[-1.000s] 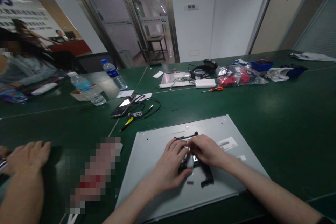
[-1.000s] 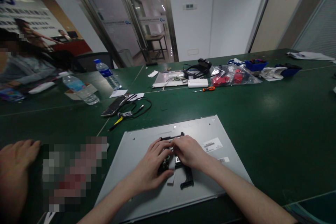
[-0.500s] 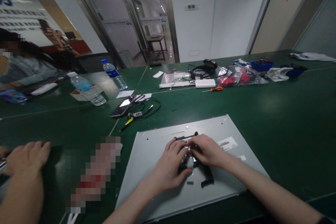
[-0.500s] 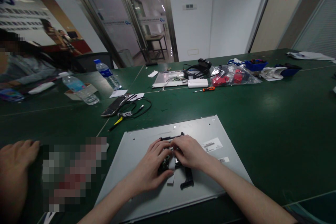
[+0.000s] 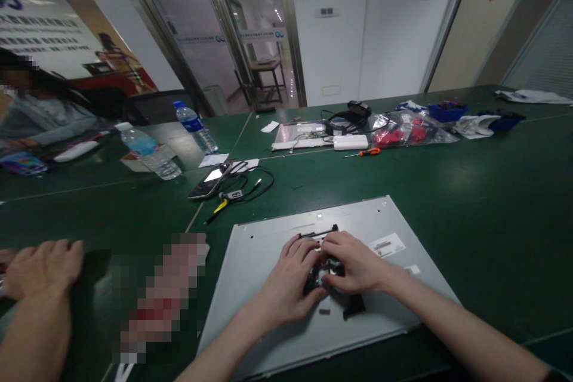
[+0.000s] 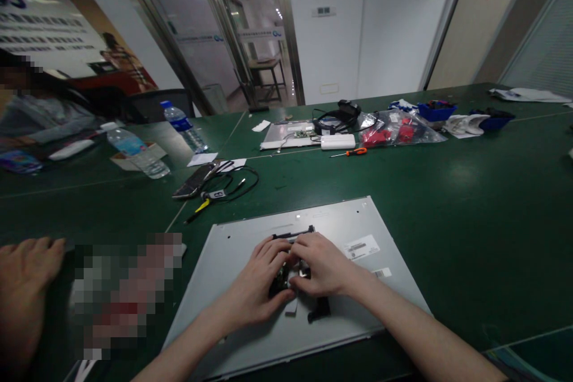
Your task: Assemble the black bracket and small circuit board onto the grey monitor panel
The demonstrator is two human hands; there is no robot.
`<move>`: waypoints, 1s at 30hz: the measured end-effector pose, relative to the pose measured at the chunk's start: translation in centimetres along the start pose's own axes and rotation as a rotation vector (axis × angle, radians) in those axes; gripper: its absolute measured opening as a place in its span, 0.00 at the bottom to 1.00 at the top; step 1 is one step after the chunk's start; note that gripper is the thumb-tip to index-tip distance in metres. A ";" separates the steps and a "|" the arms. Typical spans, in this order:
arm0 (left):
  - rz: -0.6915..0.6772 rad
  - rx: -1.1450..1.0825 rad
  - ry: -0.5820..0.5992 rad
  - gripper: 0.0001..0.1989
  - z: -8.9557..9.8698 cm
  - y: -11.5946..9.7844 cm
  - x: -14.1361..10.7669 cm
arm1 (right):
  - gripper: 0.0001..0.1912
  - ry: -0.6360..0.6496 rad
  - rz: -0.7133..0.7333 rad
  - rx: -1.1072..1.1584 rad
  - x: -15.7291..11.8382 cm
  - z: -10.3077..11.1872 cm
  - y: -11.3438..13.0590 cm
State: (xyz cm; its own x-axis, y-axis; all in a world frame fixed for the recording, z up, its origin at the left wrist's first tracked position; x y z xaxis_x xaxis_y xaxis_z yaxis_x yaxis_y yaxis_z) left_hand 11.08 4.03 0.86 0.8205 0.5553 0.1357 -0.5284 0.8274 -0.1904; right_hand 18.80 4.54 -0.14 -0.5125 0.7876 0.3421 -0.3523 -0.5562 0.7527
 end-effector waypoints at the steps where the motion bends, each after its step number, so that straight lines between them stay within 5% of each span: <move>1: 0.000 0.002 -0.001 0.22 0.0 0.0 0.0 | 0.11 0.004 0.005 -0.007 0.0 -0.1 0.0; 30: -0.010 -0.028 -0.033 0.25 0.1 0.0 0.0 | 0.20 0.069 0.014 -0.106 -0.2 -0.8 0.4</move>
State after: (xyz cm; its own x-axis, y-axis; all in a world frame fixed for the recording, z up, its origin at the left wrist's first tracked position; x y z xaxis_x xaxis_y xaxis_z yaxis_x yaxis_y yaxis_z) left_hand 11.05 4.03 0.95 0.8179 0.5498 0.1696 -0.5135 0.8305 -0.2158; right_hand 18.19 3.98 -0.36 -0.5694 0.7612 0.3103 -0.4236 -0.5952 0.6829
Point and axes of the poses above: each hand's wrist, its own x-axis towards the middle knuckle, its own z-axis out of the back of the hand, y = z × x, the point moved 10 cm from there along x, towards the middle knuckle, and after that the axes turned 13 degrees about x, right-handed, at the moved point
